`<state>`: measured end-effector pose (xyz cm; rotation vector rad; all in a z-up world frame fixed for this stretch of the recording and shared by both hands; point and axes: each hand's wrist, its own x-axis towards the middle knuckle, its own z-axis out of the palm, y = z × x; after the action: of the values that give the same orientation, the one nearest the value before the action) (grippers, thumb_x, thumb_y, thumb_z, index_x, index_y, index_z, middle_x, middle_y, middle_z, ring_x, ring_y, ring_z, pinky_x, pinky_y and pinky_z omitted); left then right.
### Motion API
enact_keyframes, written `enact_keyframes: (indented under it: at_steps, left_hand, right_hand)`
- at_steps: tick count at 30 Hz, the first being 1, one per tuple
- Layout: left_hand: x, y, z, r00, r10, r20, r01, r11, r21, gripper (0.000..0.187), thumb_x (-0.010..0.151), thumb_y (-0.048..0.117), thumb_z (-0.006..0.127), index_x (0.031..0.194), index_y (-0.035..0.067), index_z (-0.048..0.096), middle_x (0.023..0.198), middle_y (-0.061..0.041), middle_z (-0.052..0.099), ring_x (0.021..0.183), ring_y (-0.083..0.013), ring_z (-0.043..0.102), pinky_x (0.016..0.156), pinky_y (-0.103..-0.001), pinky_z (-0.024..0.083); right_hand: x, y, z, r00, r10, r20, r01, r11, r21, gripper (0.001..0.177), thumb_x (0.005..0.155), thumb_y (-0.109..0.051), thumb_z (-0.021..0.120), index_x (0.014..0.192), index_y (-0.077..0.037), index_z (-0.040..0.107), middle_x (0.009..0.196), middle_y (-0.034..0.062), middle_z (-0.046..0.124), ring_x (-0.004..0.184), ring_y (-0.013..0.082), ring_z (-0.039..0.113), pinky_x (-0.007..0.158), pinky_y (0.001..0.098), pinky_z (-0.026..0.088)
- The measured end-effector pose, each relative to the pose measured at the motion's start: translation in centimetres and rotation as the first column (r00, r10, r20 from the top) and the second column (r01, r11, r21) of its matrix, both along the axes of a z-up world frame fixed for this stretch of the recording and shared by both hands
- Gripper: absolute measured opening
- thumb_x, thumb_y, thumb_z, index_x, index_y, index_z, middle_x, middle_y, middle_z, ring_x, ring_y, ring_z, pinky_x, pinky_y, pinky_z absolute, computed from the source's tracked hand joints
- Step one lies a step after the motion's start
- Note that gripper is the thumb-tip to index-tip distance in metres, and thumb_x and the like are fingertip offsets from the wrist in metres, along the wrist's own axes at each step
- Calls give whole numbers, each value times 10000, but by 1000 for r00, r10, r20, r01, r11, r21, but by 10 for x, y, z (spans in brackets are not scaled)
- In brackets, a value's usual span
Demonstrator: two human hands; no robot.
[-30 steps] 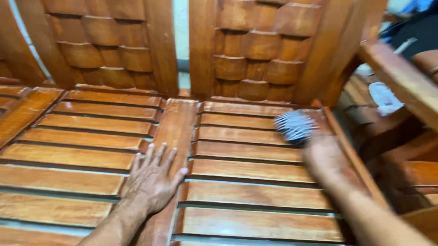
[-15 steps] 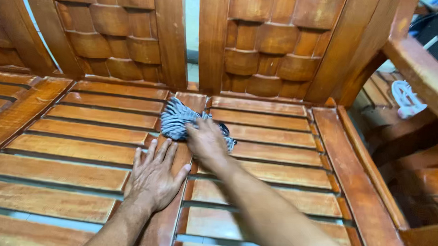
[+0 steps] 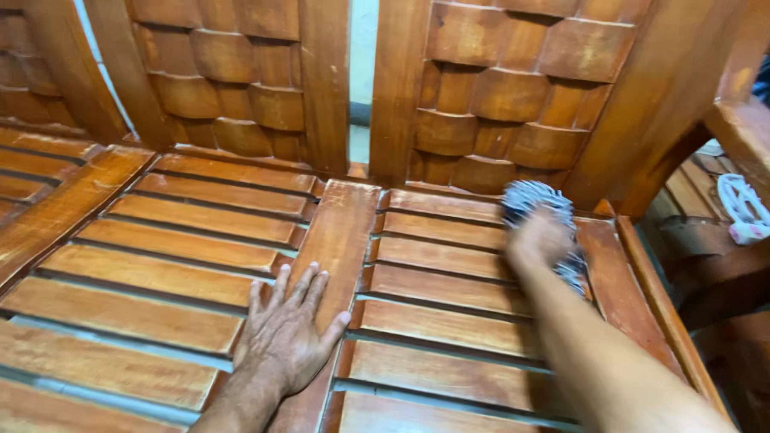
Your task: The person wipes a wooden bench with a striped cloth. They clean the slatted seat and the curved backrest, moving the cloth back and forth across the surfaces.
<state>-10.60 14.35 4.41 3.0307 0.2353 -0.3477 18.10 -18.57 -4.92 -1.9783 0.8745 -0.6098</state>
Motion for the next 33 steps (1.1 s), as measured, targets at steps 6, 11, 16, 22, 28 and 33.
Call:
enact_keyframes:
  at_steps: [6,11,16,22,28,33]
  left_hand:
    - [0,5,-6,999,-9,33,10,999,-31,798,956,661,296,1603,224,134,1695,36,58,1557,-255,-21,1239,-541,-37]
    - [-4,6,-14,993,-48,108,51,998,-26,810,959,663,303,1605,200,146,1693,9,77,1551,-281,-5,1229,-554,-20]
    - [-2,5,-11,999,-10,33,11,999,-41,804,953,671,279,1605,228,124,1695,40,40,1557,-247,-30,1240,-543,-47]
    - [-3,5,-7,1000,-10,17,11,999,-37,793,955,677,257,1605,247,113,1695,48,27,1553,-238,-32,1240,-535,-45]
    - [-1,6,-16,997,-20,80,21,1000,-12,805,947,683,274,1600,231,144,1688,41,74,1548,-244,9,1232,-531,-27]
    - [0,4,-19,992,-22,125,19,999,28,821,933,697,293,1601,235,169,1684,35,111,1552,-251,38,1228,-545,6]
  right_hand:
    - [-75,213,3,511,821,-255,-671,195,-716,476,718,-118,711,1194,-123,719,1195,187,672,1103,392,615,937,536,465]
    - [-121,173,15,462,861,-210,-552,94,-828,264,844,-188,636,1072,-126,752,1152,215,658,1077,397,615,902,519,482]
    - [-115,-7,45,814,487,-315,-540,437,-720,352,1031,-349,549,1155,-50,686,1153,252,625,1062,412,610,883,536,505]
    - [-87,-92,38,923,170,-346,-374,607,-701,425,906,-352,665,1187,-35,639,1068,271,624,996,404,623,816,526,527]
    - [-117,69,57,834,497,-240,-545,671,-503,359,799,-369,780,988,-77,694,883,196,688,815,363,675,702,509,541]
    - [-231,123,51,414,847,-334,-534,-71,-842,427,717,-31,697,1136,-86,754,1147,236,652,1143,377,605,964,522,531]
